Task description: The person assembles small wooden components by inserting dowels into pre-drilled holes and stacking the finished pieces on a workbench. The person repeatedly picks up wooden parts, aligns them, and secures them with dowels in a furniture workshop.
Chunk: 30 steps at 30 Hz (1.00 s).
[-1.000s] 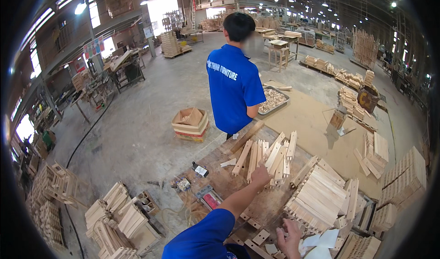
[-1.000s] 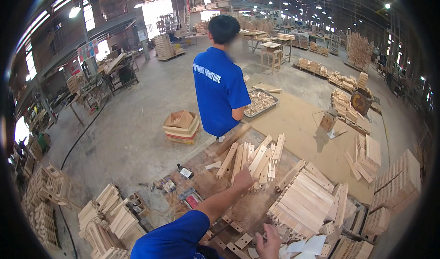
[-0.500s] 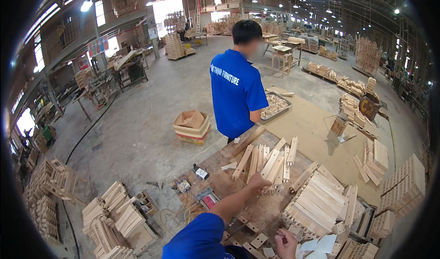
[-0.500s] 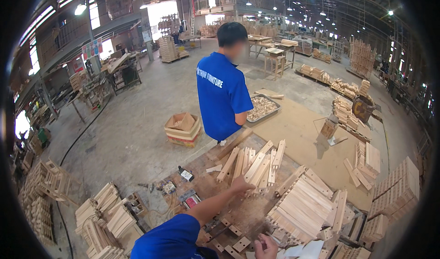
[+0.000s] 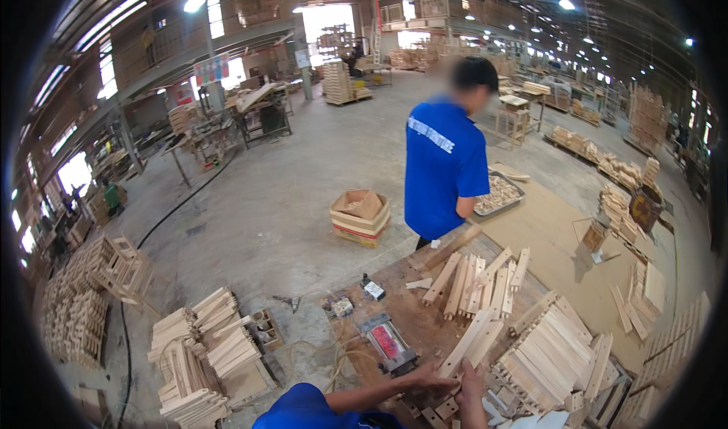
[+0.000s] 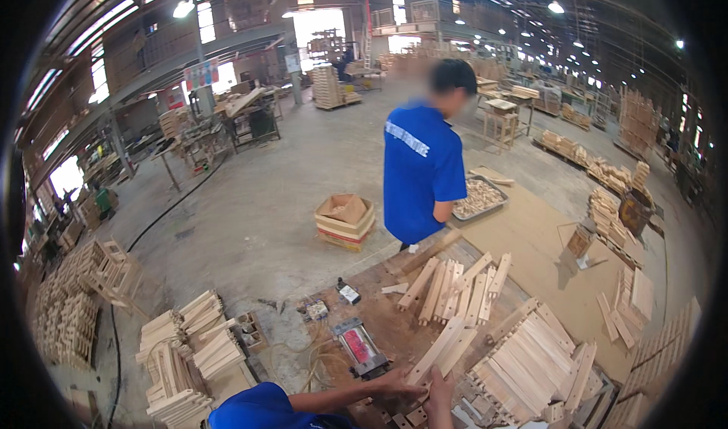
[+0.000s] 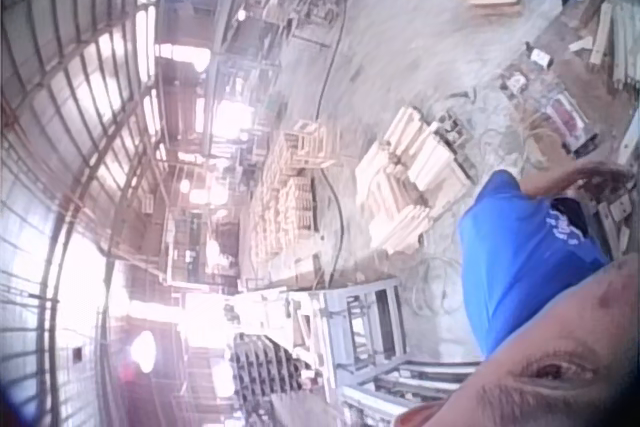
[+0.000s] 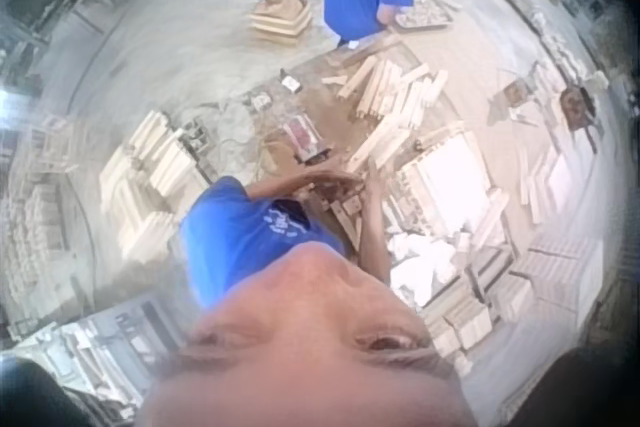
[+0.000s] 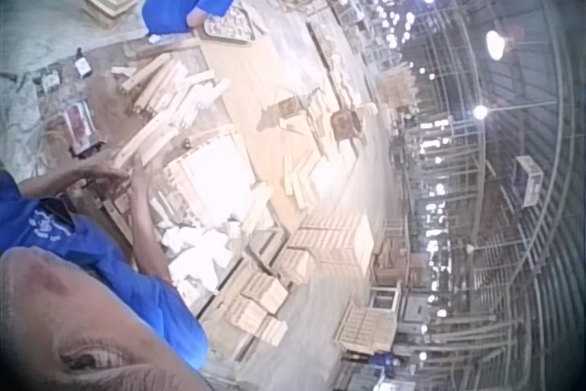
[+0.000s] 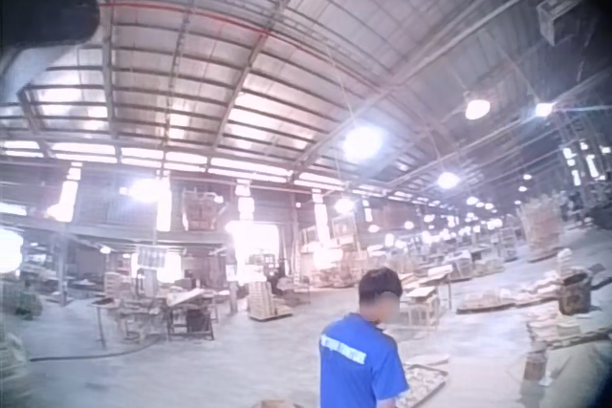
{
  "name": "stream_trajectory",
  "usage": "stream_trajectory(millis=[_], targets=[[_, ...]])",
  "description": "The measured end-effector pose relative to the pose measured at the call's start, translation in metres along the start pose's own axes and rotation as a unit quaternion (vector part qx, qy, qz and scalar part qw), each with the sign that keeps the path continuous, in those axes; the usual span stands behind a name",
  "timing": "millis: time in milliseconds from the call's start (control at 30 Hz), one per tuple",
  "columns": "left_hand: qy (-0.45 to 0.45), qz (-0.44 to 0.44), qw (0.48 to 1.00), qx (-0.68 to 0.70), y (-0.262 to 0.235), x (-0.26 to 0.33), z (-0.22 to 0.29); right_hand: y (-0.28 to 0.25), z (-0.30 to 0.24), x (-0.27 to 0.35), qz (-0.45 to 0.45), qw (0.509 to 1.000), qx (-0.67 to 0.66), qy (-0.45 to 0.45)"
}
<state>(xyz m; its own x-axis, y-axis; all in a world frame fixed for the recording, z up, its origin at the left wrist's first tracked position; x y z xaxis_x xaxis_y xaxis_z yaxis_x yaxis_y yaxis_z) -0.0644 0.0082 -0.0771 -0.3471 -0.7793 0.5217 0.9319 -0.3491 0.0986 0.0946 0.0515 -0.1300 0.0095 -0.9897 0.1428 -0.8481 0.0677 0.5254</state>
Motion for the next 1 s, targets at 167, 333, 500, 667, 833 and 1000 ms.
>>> stream_trajectory(millis=[167,333,500,667,833,1000], targets=[[0.074,0.062,0.986,-0.135,0.001,0.026,-0.008,0.014,-0.025,0.019,-0.07,0.997,-0.031,-0.022],[0.01,-0.026,0.955,-0.296,0.007,0.046,0.022,0.016,-0.058,0.035,-0.106,0.991,0.018,-0.076],[0.03,-0.047,0.996,-0.075,-0.02,0.027,0.035,0.017,-0.06,0.051,-0.144,0.975,0.099,-0.137],[0.044,-0.022,0.988,0.146,-0.003,0.014,0.041,0.018,-0.052,0.064,-0.13,0.939,0.264,-0.181],[0.045,-0.038,0.985,0.164,0.008,0.015,0.029,0.008,-0.054,0.067,-0.128,0.89,0.389,-0.201],[0.077,-0.025,0.981,0.177,0.011,0.013,0.021,0.047,-0.091,0.096,-0.104,0.882,0.394,-0.235]])
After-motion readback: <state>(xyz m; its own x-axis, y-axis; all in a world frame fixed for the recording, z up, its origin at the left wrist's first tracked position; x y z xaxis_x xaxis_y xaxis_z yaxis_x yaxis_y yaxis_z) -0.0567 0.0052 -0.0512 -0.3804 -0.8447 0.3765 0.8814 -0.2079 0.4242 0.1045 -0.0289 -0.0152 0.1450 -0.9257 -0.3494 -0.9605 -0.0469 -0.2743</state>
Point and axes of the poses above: each hand's wrist, its own x-axis away from the middle knuckle, its own y-axis out of the palm, z = x × y, the point moved 1 cm from there along -x, towards the middle knuckle, and after that the axes turned 13 degrees about -y, right-handed, at the moved point
